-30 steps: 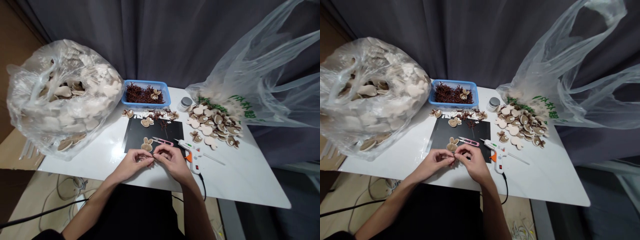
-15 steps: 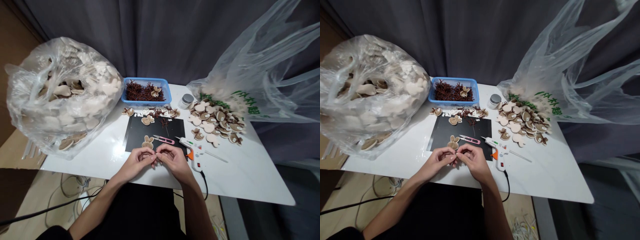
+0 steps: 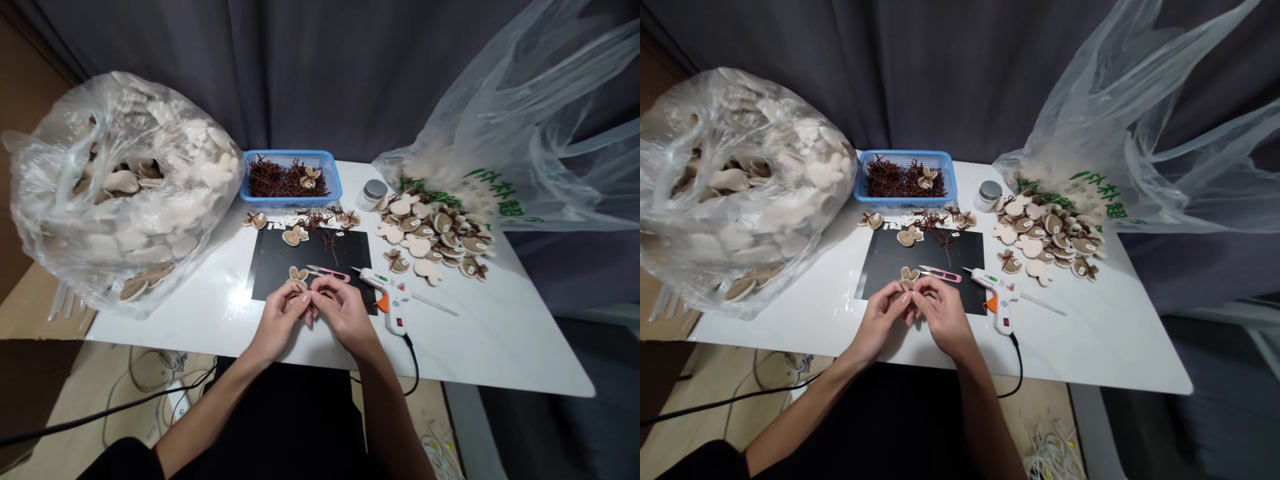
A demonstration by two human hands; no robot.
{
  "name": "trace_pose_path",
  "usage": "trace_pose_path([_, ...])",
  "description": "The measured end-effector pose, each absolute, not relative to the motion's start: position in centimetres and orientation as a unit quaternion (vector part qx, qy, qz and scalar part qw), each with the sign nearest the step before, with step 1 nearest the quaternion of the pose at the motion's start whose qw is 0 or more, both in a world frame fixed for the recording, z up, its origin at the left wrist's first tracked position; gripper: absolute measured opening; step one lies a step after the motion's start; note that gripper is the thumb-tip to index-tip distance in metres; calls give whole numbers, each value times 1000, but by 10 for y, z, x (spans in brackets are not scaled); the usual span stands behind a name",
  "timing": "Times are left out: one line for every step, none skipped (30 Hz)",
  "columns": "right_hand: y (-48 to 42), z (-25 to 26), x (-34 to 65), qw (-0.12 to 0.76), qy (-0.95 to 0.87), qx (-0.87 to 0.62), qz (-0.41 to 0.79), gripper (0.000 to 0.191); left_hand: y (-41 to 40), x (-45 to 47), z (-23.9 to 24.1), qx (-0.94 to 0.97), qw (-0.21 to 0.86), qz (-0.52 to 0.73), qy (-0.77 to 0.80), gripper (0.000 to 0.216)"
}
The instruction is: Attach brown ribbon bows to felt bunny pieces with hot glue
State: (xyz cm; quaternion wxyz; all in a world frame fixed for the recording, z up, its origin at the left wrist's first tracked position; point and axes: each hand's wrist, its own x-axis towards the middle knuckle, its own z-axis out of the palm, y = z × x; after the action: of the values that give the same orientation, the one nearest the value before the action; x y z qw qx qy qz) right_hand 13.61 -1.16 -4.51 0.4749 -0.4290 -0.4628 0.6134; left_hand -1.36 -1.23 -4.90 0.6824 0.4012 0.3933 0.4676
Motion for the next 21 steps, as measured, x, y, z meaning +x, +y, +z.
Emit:
trace_pose_path([-12,-45,135,472,-461,-425,620,36,-12,-14,-49,400,683,468,393,42])
trace_pose_path([-12,-44,134,470,-462,-421,624,36,-12,-14,-48,399,683,468,395,43])
trace_pose_path([-12,-44,133,468,-464,-419,625,37,-12,-15,-48,398,682,468,397,44])
trace_pose_path([-13,-43,132,467,-467,-419,623,38,-12,-15,-47,399,680,468,399,45])
trace_pose_path([-13,-42,132,467,-470,-420,620,38,-12,-15,-47,401,677,469,402,45])
trace_pose_path([-13,-41,131,469,-472,-422,616,38,-12,-15,-47,403,674,471,403,45])
trace_pose_path([-13,-41,130,471,-472,-423,613,38,-11,-16,-47,405,670,473,403,45])
trace_pose_path([-14,-40,130,474,-472,-424,610,38,-11,-16,-47,407,667,476,403,44])
trace_pose_path([-14,-39,129,476,-472,-424,609,36,-11,-16,-47,410,664,478,403,44])
trace_pose_path([-14,-39,128,477,-472,-425,608,35,-11,-16,-47,414,661,480,403,44])
trace_pose_path([-15,-39,127,478,-473,-426,605,33,-11,-16,-46,418,656,481,403,44])
trace_pose_path([-16,-39,126,479,-474,-429,601,31,-11,-17,-46,425,652,481,404,44])
trace_pose_path([-17,-39,125,481,-475,-435,595,28,-11,-17,-45,432,647,479,407,44])
trace_pose_path([-18,-39,124,483,-477,-444,585,25,-11,-17,-44,440,640,475,413,44])
trace_pose_path([-19,-38,124,484,-482,-455,572,21,-11,-17,-43,448,633,470,422,42])
trace_pose_path([-20,-37,123,485,-488,-468,555,17,-10,-17,-41,456,624,463,434,41])
trace_pose_path([-20,-36,123,484,-497,-481,536,14,-10,-18,-40,464,613,458,447,38])
trace_pose_path([-21,-35,122,481,-509,-494,515,12,-10,-18,-38,471,602,453,459,36])
trace_pose_path([-21,-34,122,477,-522,-504,495,11,-10,-18,-37,478,594,448,467,33])
trace_pose_path([-21,-32,122,473,-535,-513,476,11,-10,-19,-36,483,588,444,472,31])
trace_pose_path([-21,-31,122,468,-547,-520,459,11,-10,-20,-36,489,585,441,474,30])
